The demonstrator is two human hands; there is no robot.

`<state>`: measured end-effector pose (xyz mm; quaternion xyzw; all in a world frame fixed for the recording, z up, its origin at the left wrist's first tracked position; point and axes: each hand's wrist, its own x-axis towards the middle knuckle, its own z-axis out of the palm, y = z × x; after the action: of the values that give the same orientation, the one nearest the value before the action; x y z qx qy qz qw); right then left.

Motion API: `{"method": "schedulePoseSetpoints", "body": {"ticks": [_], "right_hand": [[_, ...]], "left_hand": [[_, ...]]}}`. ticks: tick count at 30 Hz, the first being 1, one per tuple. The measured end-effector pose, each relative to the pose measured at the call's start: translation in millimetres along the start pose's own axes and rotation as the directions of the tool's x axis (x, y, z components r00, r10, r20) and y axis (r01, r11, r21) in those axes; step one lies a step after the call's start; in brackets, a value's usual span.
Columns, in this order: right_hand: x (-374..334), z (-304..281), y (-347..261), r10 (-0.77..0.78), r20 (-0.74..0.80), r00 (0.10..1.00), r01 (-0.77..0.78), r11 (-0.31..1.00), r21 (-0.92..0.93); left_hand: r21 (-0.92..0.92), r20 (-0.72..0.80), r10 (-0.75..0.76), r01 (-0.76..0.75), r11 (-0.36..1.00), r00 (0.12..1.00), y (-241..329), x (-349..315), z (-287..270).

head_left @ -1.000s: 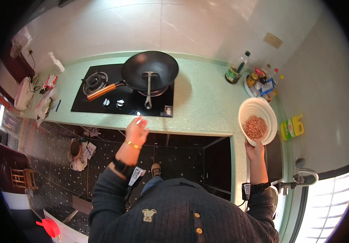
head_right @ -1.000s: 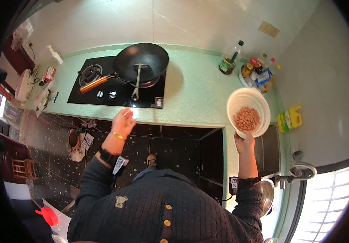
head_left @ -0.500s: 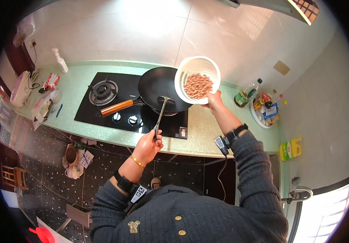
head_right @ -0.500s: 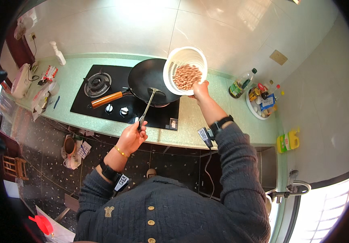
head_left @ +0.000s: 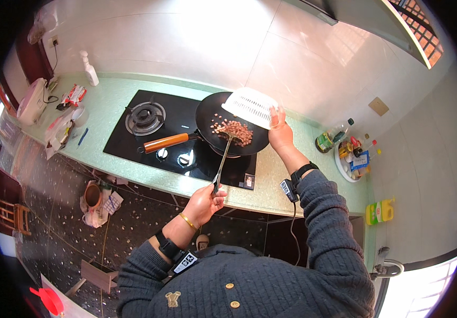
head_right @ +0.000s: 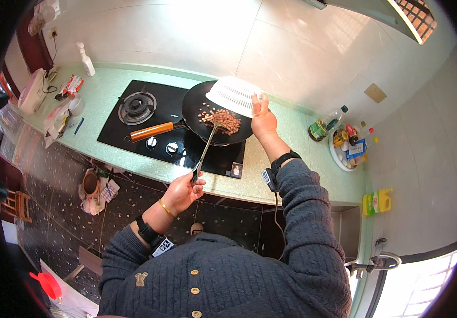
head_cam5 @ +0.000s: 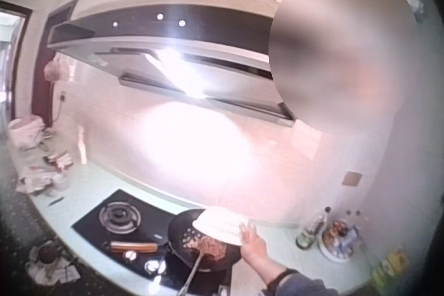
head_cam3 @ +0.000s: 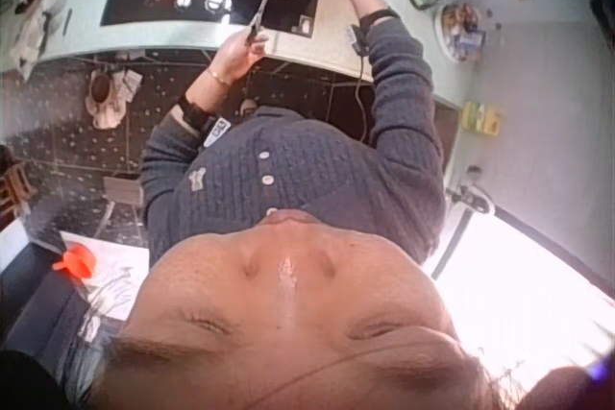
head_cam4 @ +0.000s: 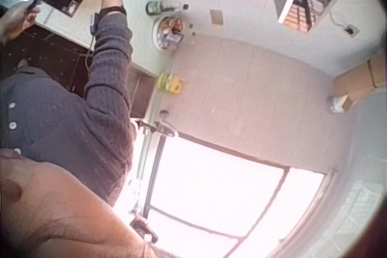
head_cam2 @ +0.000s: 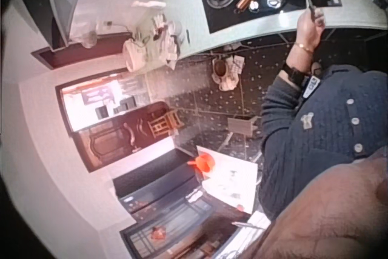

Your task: The person retrieves peanuts from the refrigerator, shells them by hand into a colander, rinses them under running water, and then stir-fries them in a wok on a gas stove using a spatula.

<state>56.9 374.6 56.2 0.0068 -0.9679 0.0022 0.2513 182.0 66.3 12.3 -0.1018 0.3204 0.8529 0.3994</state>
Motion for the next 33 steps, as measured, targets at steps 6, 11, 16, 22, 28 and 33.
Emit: {"method": "schedulePoseSetpoints", "body": {"ticks": [6,11,16,22,28,33], "right_hand": [[-1,-12,5,0.706,-0.016,0.708,-0.432,0.452,0.78],[-73,-80,43,0.621,0.478,0.621,-0.429,-0.241,0.87],[-203,-158,124,0.614,0.545,0.57,-0.335,-0.432,0.837],[-421,-231,235,0.89,0.45,0.074,-0.118,-0.44,0.89],[-586,-229,207,0.938,-0.278,-0.206,-0.979,-0.194,0.07],[-684,-241,146,0.804,-0.115,-0.583,-0.354,-0.124,0.927]], "left_hand": [[0.036,-0.026,-0.036,0.037,0.999,0.999,-1,10,-6],[-0.07,-0.125,0.067,-0.076,0.995,0.99,-9,11,-43],[-0.188,-0.204,0.034,-0.073,0.979,0.978,0,-9,-107],[-0.137,-0.424,0.068,-0.138,0.981,0.903,2,-25,-148],[-0.042,-0.239,-0.01,0.0,0.999,0.971,-32,-13,-100],[0.077,-0.202,-0.179,0.198,0.977,0.963,-81,10,-37]]}}
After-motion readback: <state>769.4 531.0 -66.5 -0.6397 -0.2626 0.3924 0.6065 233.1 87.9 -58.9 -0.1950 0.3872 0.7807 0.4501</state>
